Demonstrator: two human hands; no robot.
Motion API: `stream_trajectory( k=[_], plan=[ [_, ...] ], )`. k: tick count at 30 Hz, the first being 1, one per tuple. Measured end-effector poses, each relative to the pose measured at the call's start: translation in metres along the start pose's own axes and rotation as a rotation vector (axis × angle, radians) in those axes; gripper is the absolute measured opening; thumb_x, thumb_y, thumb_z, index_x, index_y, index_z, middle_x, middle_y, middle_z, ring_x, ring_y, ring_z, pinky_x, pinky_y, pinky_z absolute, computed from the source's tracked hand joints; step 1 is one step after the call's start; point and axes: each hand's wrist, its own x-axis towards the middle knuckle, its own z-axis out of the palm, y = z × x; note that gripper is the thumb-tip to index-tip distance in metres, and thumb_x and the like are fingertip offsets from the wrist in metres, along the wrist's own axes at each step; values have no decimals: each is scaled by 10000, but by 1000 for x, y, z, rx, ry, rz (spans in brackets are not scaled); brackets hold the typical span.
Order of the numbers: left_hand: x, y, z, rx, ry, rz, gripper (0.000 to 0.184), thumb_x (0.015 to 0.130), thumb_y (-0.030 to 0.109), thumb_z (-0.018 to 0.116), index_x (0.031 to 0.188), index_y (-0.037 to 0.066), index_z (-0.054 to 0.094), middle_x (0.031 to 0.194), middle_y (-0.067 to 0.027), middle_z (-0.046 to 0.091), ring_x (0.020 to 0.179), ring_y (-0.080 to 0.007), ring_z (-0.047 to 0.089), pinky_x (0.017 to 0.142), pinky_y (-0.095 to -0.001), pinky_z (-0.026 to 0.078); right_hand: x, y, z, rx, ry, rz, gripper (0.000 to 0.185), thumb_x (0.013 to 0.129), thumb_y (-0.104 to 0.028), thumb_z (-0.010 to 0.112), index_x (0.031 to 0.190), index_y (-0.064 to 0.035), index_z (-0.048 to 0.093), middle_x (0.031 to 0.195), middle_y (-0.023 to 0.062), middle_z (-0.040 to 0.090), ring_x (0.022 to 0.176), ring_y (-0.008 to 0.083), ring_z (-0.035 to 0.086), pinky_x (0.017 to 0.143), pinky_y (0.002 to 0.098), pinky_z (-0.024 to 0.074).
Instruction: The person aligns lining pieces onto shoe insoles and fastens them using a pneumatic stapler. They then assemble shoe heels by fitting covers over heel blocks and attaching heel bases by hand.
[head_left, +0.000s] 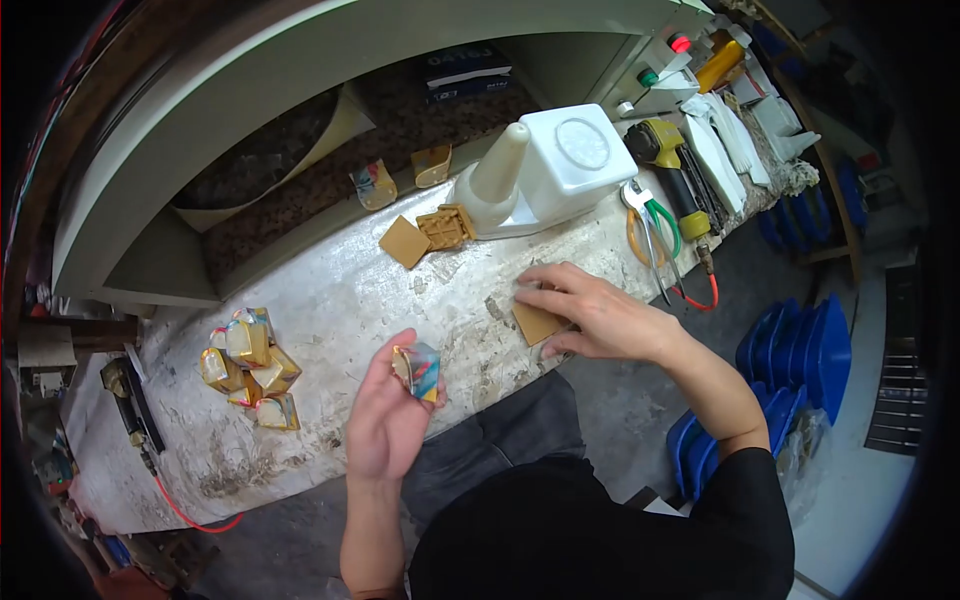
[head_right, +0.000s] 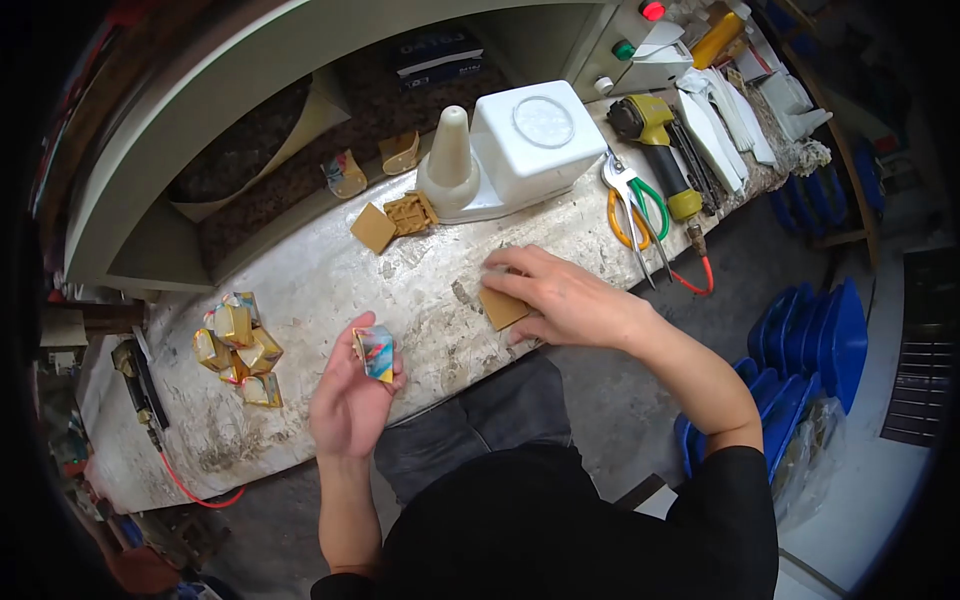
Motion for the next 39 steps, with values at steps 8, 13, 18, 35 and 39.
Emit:
stream_trajectory(
  k=[8, 13, 18, 35, 39],
  plan=[
    [-8, -10, 5, 245, 158, 65, 633, 981, 105, 673, 1543, -88, 455, 1289, -144, 655, 1142, -228, 655, 1021, -396, 532, -10, 1, -1, -68, 26, 31, 602, 875, -179, 855, 1409, -14, 630, 1349, 159, 620, 1194, 348, 635, 1027, 430, 541],
    [-14, -9, -14, 270, 77, 59, 678, 946, 128, 691, 1536, -103, 449, 1280, -183, 663, 1119, -260, 658, 1012, -404, 518, -12, -18, -82, 159, 277, 222, 556, 918, -230, 850, 1382, -8, 639, 1275, 135, 628, 1142, 297, 643, 964, 412, 541],
    [-19, -8, -1, 226, 151, 64, 689, 934, 85, 669, 1554, -107, 438, 1297, -191, 675, 1162, -276, 672, 1060, -429, 523, 14, 34, -159, -74, 416, 243, 574, 924, -283, 845, 1394, -15, 654, 1307, 122, 642, 1118, 263, 654, 918, 418, 552],
    [-21, -8, -1, 176, 137, 62, 614, 938, -38, 624, 1535, -98, 492, 1330, -193, 686, 1219, -266, 685, 1106, -439, 536, 61, 49, -176, -317, -25, -15, 529, 847, -116, 854, 1343, -4, 706, 1278, 152, 660, 1055, 377, 709, 896, 432, 588],
    [-19, -22, -3, 215, 174, 39, 604, 936, -29, 618, 1526, -81, 496, 1301, -200, 696, 1192, -288, 697, 1099, -455, 543, 71, 60, -191, -420, -84, -145, 518, 853, -113, 848, 1333, 10, 697, 1268, 149, 664, 1017, 359, 718, 877, 428, 594]
  ],
)
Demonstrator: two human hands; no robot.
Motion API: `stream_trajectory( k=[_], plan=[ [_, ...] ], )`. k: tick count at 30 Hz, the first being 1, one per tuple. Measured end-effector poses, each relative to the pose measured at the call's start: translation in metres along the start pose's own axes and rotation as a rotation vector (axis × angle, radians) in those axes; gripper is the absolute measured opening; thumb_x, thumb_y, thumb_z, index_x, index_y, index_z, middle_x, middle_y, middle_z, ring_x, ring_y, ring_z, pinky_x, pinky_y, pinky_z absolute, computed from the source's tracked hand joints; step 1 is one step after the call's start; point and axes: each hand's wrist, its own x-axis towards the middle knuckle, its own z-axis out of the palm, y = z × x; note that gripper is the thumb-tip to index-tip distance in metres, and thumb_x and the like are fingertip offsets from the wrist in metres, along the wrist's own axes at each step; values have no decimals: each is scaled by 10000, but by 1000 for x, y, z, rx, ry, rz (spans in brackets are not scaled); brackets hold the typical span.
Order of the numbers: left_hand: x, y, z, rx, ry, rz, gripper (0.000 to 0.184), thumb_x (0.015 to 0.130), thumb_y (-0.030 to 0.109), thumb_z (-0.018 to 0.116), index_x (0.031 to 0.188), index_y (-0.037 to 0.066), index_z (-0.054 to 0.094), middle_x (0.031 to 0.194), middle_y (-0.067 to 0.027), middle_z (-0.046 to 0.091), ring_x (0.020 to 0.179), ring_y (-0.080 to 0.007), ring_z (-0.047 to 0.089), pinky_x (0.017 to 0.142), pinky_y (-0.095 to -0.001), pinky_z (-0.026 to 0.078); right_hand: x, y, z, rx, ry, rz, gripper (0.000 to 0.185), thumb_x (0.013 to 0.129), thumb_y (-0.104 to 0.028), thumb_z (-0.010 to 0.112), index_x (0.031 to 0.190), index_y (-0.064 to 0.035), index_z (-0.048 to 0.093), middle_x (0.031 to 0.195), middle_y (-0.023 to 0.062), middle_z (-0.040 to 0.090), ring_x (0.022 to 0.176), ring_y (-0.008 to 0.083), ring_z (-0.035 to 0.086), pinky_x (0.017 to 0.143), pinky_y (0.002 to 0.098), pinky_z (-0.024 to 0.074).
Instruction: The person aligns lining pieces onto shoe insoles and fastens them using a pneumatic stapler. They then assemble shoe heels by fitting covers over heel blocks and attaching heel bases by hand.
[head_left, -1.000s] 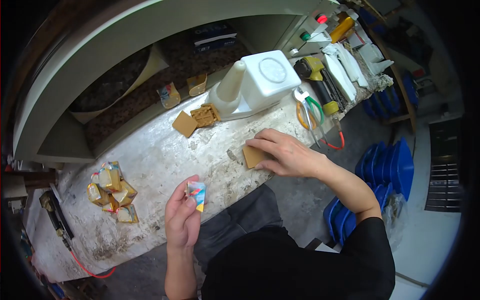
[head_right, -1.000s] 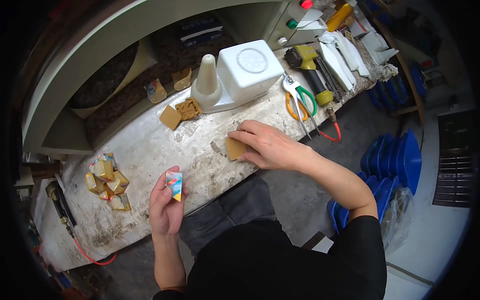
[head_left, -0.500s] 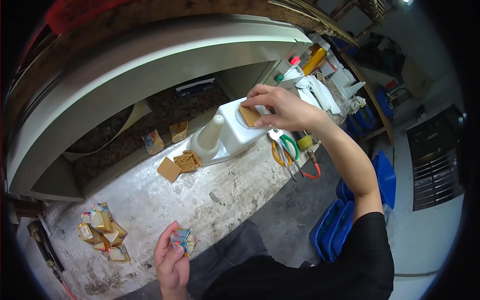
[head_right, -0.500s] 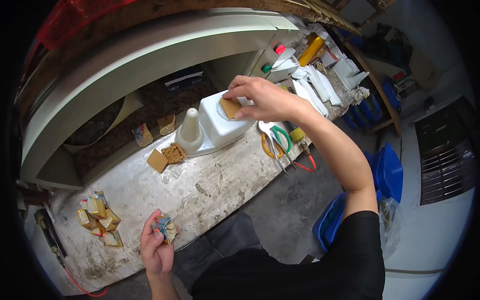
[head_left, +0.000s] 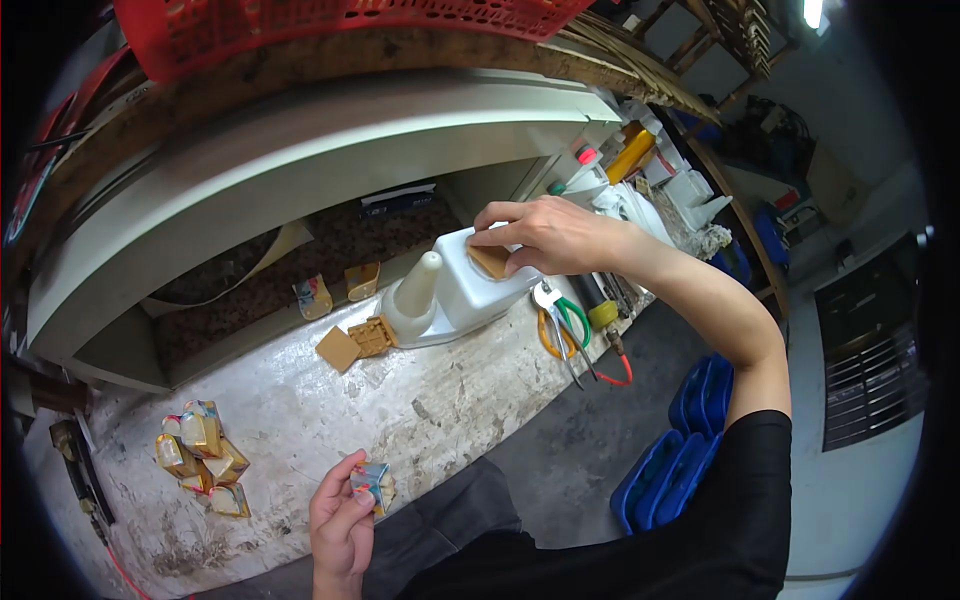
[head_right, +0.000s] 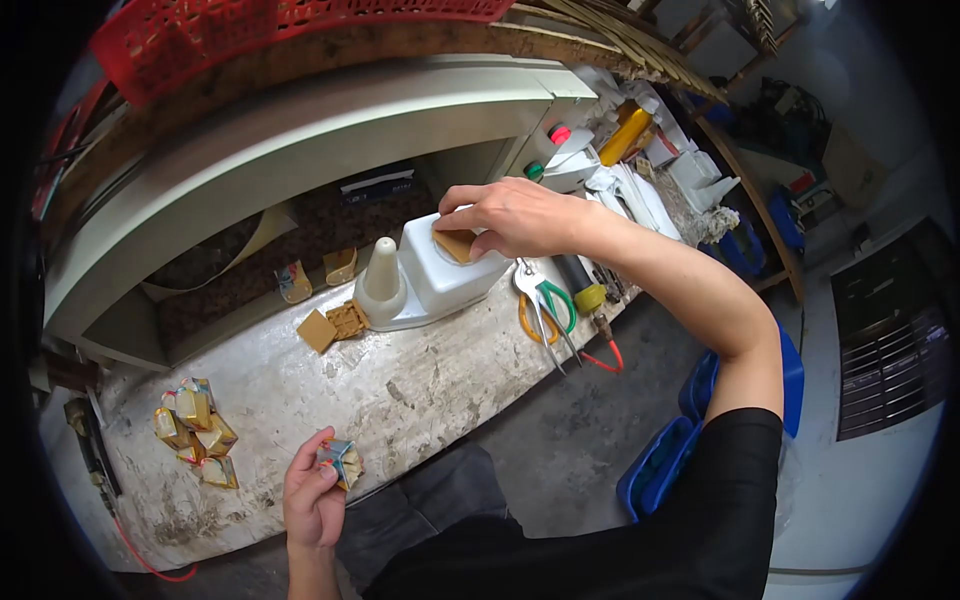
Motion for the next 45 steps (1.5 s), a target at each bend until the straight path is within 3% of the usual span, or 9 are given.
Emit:
stream_trajectory(
  k=[7, 11, 13, 18, 26, 33, 38, 41, 45],
  plan=[
    [8, -7, 11, -21, -34, -23, 578, 971, -12, 633, 1528, -69, 493, 1347, -206, 678, 1238, -310, 683, 1127, -479, 530, -24, -30, 8, 226, 34, 330, 537, 902, -152, 855, 1380, 8, 672, 1234, 112, 678, 1002, 258, 721, 830, 391, 586],
    [26, -6, 34, -81, -93, -75, 586, 1006, 47, 674, 1546, -63, 475, 1423, -203, 640, 1310, -320, 647, 1174, -490, 494, -74, -71, 32, 1114, 261, 401, 647, 925, -174, 865, 1478, 8, 581, 1322, 95, 628, 1098, 193, 691, 882, 331, 562],
    [32, -6, 47, -97, -196, -91, 609, 1027, 102, 699, 1562, -58, 459, 1470, -200, 613, 1364, -328, 615, 1207, -496, 463, -78, -117, 52, 1537, 390, 228, 723, 915, -188, 886, 1517, 10, 539, 1366, 99, 561, 1142, 143, 615, 941, 303, 517],
    [22, 3, 81, -137, -333, -126, 650, 1047, 183, 712, 1583, -57, 435, 1515, -197, 587, 1415, -322, 582, 1238, -498, 428, -72, -172, 78, 1736, 285, 99, 728, 916, -180, 886, 1525, 8, 535, 1409, 128, 517, 1147, 129, 565, 974, 297, 494],
    [2, 6, 79, -143, -387, -126, 601, 1055, 168, 706, 1565, -49, 476, 1475, -182, 622, 1377, -280, 611, 1200, -457, 466, -66, -187, 79, 1508, 213, 17, 692, 934, -169, 870, 1518, 14, 547, 1435, 123, 501, 967, 129, 604, 890, 267, 503],
    [-8, 6, 72, -17, -302, -64, 536, 1040, 17, 697, 1540, -48, 515, 1390, -163, 668, 1284, -217, 662, 1104, -370, 542, -57, -194, 68, 651, 233, -160, 657, 878, -182, 902, 1439, 15, 622, 1344, 146, 583, 800, 163, 647, 699, 308, 562],
    [-14, 5, 76, 151, -168, 74, 490, 1018, -14, 717, 1476, -79, 557, 1351, -146, 677, 1281, -204, 657, 1091, -361, 545, -54, -203, 91, 465, 334, -109, 670, 813, -174, 937, 1401, -7, 663, 1275, 163, 627, 829, 220, 686, 688, 338, 580],
    [-20, -8, 87, 192, -122, 252, 482, 1005, -5, 743, 1448, -89, 572, 1335, -138, 680, 1261, -203, 668, 1064, -357, 563, -52, -214, 108, 269, 671, -98, 771, 765, -173, 938, 1448, -13, 618, 1286, 152, 637, 841, 305, 708, 768, 387, 602],
    [-18, -12, 88, 408, -6, 482, 513, 949, 14, 818, 1410, -90, 620, 1304, -148, 697, 1182, -199, 706, 977, -345, 604, -55, -220, 102, 191, 556, -93, 781, 763, -196, 956, 1443, -5, 621, 1328, 163, 629, 970, 309, 725, 869, 375, 603]
  ],
)
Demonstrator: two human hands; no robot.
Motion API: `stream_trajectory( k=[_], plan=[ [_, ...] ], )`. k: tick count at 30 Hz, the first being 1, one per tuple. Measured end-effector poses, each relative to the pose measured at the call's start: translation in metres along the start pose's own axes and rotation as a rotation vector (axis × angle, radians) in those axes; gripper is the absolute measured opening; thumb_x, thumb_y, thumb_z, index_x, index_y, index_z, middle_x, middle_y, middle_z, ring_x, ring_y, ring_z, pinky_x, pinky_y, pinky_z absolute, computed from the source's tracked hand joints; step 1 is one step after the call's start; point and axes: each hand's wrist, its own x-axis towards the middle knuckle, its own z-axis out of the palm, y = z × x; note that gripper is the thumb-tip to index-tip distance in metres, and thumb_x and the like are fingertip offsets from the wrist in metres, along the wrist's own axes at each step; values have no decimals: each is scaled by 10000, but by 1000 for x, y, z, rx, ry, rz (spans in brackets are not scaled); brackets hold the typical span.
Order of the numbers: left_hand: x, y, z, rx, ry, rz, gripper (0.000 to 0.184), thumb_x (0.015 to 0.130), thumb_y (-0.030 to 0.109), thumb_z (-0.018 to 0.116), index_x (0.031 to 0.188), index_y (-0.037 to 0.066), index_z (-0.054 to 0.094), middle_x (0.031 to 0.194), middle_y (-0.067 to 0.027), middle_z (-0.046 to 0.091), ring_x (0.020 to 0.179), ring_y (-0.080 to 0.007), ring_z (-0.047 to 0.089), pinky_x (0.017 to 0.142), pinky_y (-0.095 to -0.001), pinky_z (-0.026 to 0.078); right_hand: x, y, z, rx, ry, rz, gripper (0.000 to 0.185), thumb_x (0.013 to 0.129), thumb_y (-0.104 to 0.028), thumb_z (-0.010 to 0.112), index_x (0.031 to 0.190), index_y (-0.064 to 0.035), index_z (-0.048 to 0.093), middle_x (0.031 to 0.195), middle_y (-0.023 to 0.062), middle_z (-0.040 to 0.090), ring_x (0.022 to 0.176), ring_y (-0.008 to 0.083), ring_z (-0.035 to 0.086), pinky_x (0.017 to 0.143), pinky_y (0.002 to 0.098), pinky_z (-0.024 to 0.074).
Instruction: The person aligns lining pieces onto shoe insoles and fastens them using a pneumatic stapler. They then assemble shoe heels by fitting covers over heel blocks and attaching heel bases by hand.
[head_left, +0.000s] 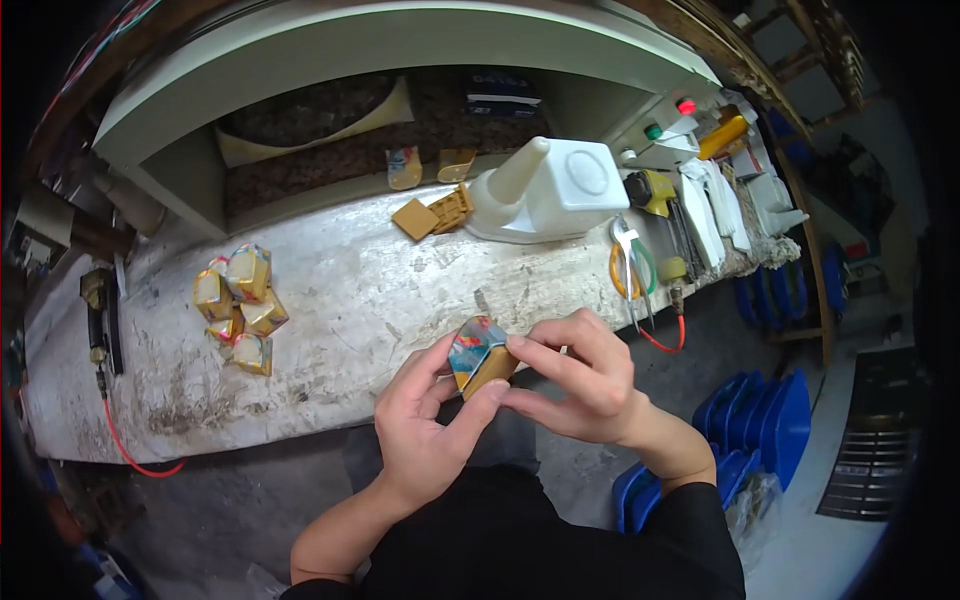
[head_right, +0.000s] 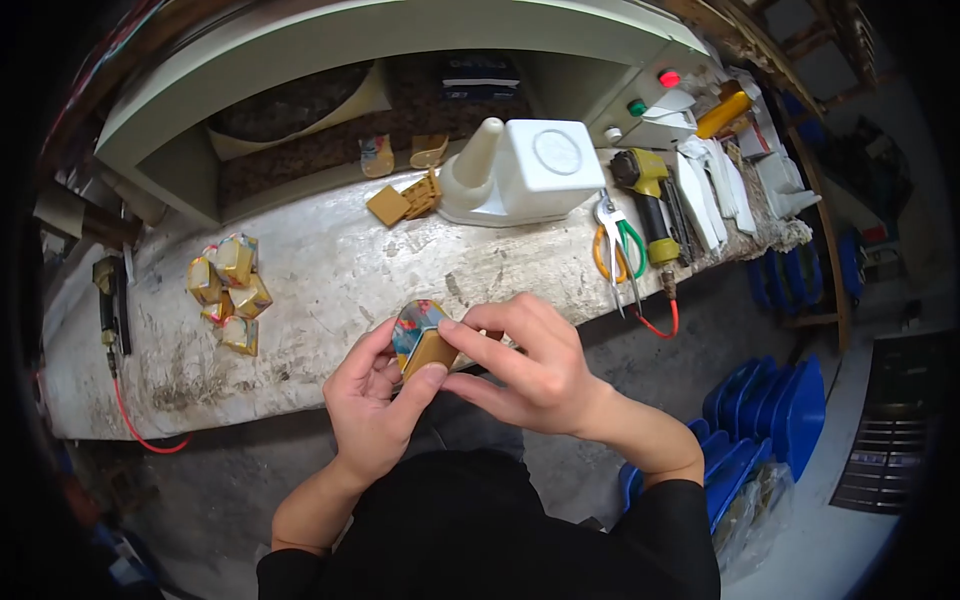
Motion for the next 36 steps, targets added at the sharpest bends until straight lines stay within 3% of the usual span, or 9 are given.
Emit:
stream_trajectory(
  k=[3, 8, 11, 16, 19, 24, 28, 32, 36],
  plan=[
    [0, 12, -12, 358, -58, 194, 555, 856, 13, 885, 1362, -76, 678, 1207, -171, 745, 1055, -208, 760, 869, -324, 622, 16, -1, -5, 501, -10, 213, 769, 787, -183, 964, 1445, 12, 616, 1355, 152, 607, 1121, 284, 682, 985, 383, 555],
    [-5, 36, -23, 568, -197, 289, 562, 814, -2, 893, 1339, -79, 706, 1168, -172, 759, 1057, -195, 748, 908, -299, 579, 5, -2, 20, 1199, -183, 464, 675, 887, -134, 907, 1474, -10, 598, 1420, 142, 586, 1305, 228, 602, 1097, 383, 525],
    [-10, 36, -30, 614, -215, 326, 580, 759, 6, 904, 1308, -59, 730, 1032, -188, 786, 920, -241, 791, 796, -291, 600, -1, -2, 26, 1215, -223, 438, 703, 903, -94, 885, 1514, -3, 550, 1455, 143, 566, 1343, 231, 582, 1136, 395, 504],
    [-15, 26, -30, 602, -181, 316, 598, 771, 36, 931, 1323, -56, 720, 1155, -190, 771, 983, -228, 777, 833, -298, 597, 2, -19, 42, 1483, 15, 570, 841, 895, -159, 907, 1577, 38, 457, 1561, 172, 504, 1419, 276, 547, 1182, 424, 453],
    [-18, 12, -23, 87, 83, 69, 599, 799, 70, 949, 1331, -54, 705, 1241, -178, 724, 1065, -220, 739, 896, -330, 589, -3, -23, 63, 1504, 33, 516, 810, 920, -72, 856, 1597, 22, 421, 1535, 157, 524, 1366, 261, 586, 1191, 417, 461],
    [-14, 17, -23, -94, 126, 139, 620, 847, 122, 942, 1363, -64, 654, 1282, -165, 659, 1145, -221, 677, 963, -356, 558, -8, -44, 85, 1688, 150, 689, 714, 946, -32, 808, 1574, 13, 470, 1472, 160, 584, 1291, 287, 635, 1156, 422, 485],
    [-6, 57, -45, 241, -67, 231, 603, 943, 214, 869, 1393, -81, 598, 1199, -160, 637, 1119, -246, 649, 969, -367, 534, 15, -28, 65, 975, -43, 191, 727, 887, -152, 895, 1497, 59, 563, 1381, 189, 651, 1235, 315, 670, 1050, 405, 538],
    [-13, 75, -67, 778, -325, 271, 650, 1029, 407, 755, 1401, -92, 563, 1192, -170, 622, 1079, -263, 631, 948, -369, 515, 29, -46, 59, 897, 105, 132, 646, 856, -122, 898, 1423, 54, 641, 1254, 185, 688, 1110, 307, 694, 968, 396, 558],
    [-36, 45, -63, 710, -84, 328, 702, 1067, 537, 643, 1378, -89, 578, 1187, -177, 623, 1044, -272, 631, 928, -379, 516, 23, -62, 75, 894, 217, 157, 621, 853, -115, 898, 1407, 39, 663, 1174, 159, 701, 1045, 290, 698, 944, 377, 560]
  ],
)
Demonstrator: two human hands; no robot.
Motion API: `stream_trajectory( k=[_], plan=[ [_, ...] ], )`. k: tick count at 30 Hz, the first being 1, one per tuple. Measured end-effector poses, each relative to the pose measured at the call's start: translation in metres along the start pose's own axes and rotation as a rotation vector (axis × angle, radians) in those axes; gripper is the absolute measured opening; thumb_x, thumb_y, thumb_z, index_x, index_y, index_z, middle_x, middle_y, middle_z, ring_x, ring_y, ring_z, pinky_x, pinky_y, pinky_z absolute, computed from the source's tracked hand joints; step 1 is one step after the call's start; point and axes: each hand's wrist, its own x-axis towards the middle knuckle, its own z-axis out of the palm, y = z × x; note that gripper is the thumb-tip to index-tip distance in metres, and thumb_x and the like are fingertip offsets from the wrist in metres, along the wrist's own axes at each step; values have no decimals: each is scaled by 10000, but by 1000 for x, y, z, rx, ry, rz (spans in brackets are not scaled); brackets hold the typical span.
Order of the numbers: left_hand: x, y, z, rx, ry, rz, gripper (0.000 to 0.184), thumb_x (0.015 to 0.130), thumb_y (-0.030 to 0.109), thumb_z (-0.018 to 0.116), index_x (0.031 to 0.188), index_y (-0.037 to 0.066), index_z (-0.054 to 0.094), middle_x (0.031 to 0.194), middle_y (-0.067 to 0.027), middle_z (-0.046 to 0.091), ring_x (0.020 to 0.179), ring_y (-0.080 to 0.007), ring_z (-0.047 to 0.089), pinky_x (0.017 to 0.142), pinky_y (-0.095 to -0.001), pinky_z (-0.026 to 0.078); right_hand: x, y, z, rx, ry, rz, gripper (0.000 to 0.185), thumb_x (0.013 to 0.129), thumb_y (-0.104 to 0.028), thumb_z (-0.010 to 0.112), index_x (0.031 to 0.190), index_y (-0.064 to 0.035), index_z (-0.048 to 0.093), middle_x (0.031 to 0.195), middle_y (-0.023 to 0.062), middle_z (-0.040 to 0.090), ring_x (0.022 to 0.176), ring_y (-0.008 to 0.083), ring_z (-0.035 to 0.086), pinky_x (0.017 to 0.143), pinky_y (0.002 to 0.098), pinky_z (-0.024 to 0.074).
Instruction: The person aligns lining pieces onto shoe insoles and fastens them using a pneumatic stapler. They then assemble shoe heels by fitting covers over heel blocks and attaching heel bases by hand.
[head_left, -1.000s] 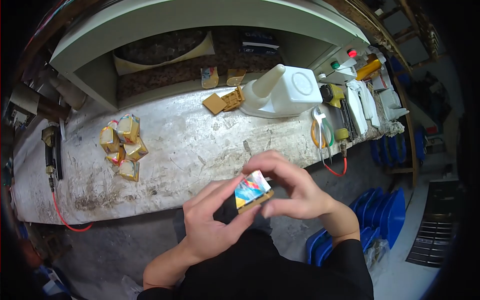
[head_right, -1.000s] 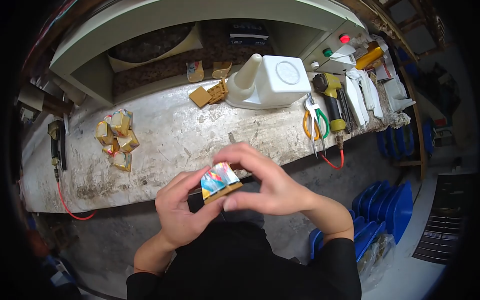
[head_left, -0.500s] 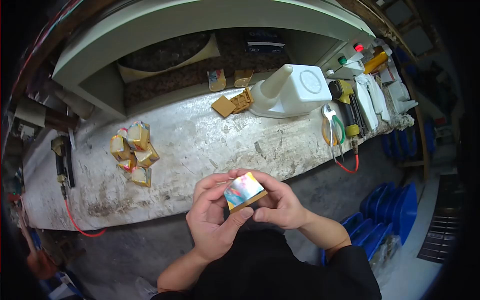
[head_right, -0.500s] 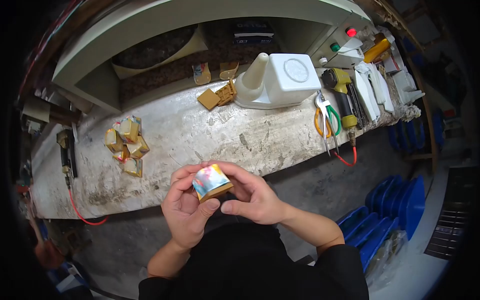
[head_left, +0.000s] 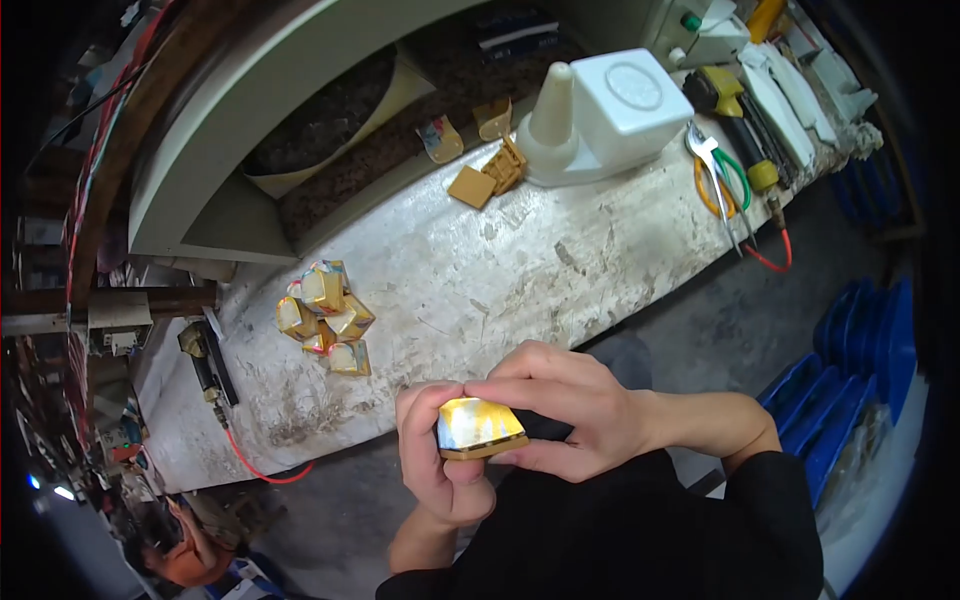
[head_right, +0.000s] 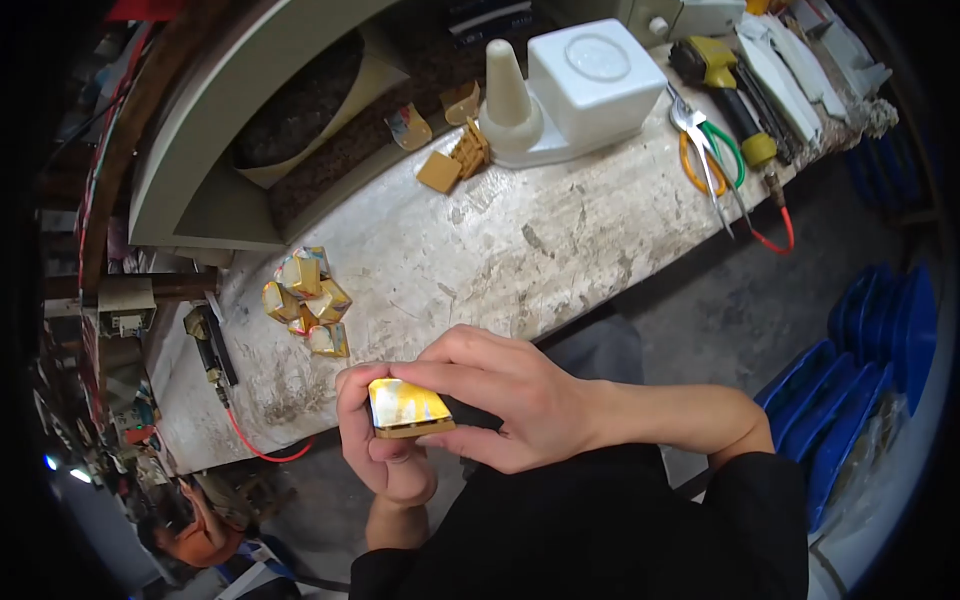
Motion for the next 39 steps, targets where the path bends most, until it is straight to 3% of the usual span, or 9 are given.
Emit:
stream_trajectory(
  k=[4, 9, 11, 16, 20, 26, 31, 33, 39],
  plan=[
    [-15, -13, 10, -25, 140, -10, 724, 1079, 582, 593, 1376, -79, 579, 1222, -186, 625, 1070, -265, 626, 940, -377, 510, -9, 6, 7, 53, -2, 74, 566, 861, -103, 892, 1372, 34, 690, 1177, 166, 707, 1029, 301, 707, 927, 362, 561],
    [-7, -22, 9, -241, 66, -159, 600, 1059, 442, 688, 1377, -55, 581, 1224, -164, 627, 1099, -249, 625, 965, -373, 506, -9, 25, -4, 181, -129, 177, 518, 946, -99, 822, 1419, 29, 655, 1226, 153, 717, 1043, 268, 719, 949, 346, 565],
    [5, -18, 5, -518, -22, -269, 555, 1018, 335, 772, 1375, -47, 588, 1227, -149, 630, 1117, -235, 619, 985, -367, 499, -17, 32, -6, 1031, 25, 877, 453, 1040, -106, 733, 1457, 21, 609, 1260, 94, 713, 1126, 187, 706, 988, 313, 567],
    [2, -38, -10, -779, 114, -551, 528, 896, 157, 874, 1336, -22, 642, 1268, -134, 627, 1167, -245, 603, 1020, -370, 489, -10, 49, 1, 1120, -60, 1053, 395, 1097, -107, 653, 1470, 11, 598, 1323, 66, 697, 1196, 136, 678, 1030, 288, 552],
    [7, -95, -46, 711, 417, -185, 454, 848, 65, 867, 1265, -22, 707, 1250, -149, 590, 1180, -327, 576, 994, -421, 501, -3, 68, -11, 448, 134, 891, 446, 1068, -125, 680, 1482, 15, 589, 1317, 109, 708, 1159, 189, 699, 1044, 363, 561],
    [-3, -132, -40, 813, 583, -137, 521, 832, 41, 866, 1317, -32, 690, 1250, -170, 550, 1164, -345, 568, 1046, -429, 457, 54, 66, -62, -810, 136, 152, 498, 980, -112, 752, 1446, -12, 610, 1333, 179, 677, 1078, 288, 746, 922, 381, 609],
    [25, -90, -10, 776, 629, 59, 486, 832, 2, 843, 1296, -21, 700, 1247, -167, 581, 1171, -344, 574, 1050, -443, 458, 106, 86, -43, -1285, -94, 369, 395, 942, -105, 708, 1316, 13, 670, 1378, 245, 621, 1016, 330, 760, 793, 384, 629],
    [71, -83, 1, 658, 389, 176, 448, 833, -7, 821, 1268, -3, 710, 1236, -167, 619, 1169, -357, 575, 1050, -459, 459, 113, 110, -38, -1630, -296, 499, 314, 940, -127, 682, 1215, 24, 700, 1362, 253, 611, 966, 329, 763, 738, 388, 627],
    [209, -115, 47, 656, 42, 150, 429, 844, 7, 724, 1272, 3, 693, 1214, -197, 654, 1179, -429, 585, 1057, -490, 482, 115, 110, -56, -1570, -391, 200, 230, 947, -145, 654, 1098, 21, 704, 1215, 219, 648, 921, 326, 743, 699, 384, 616]
  ],
)
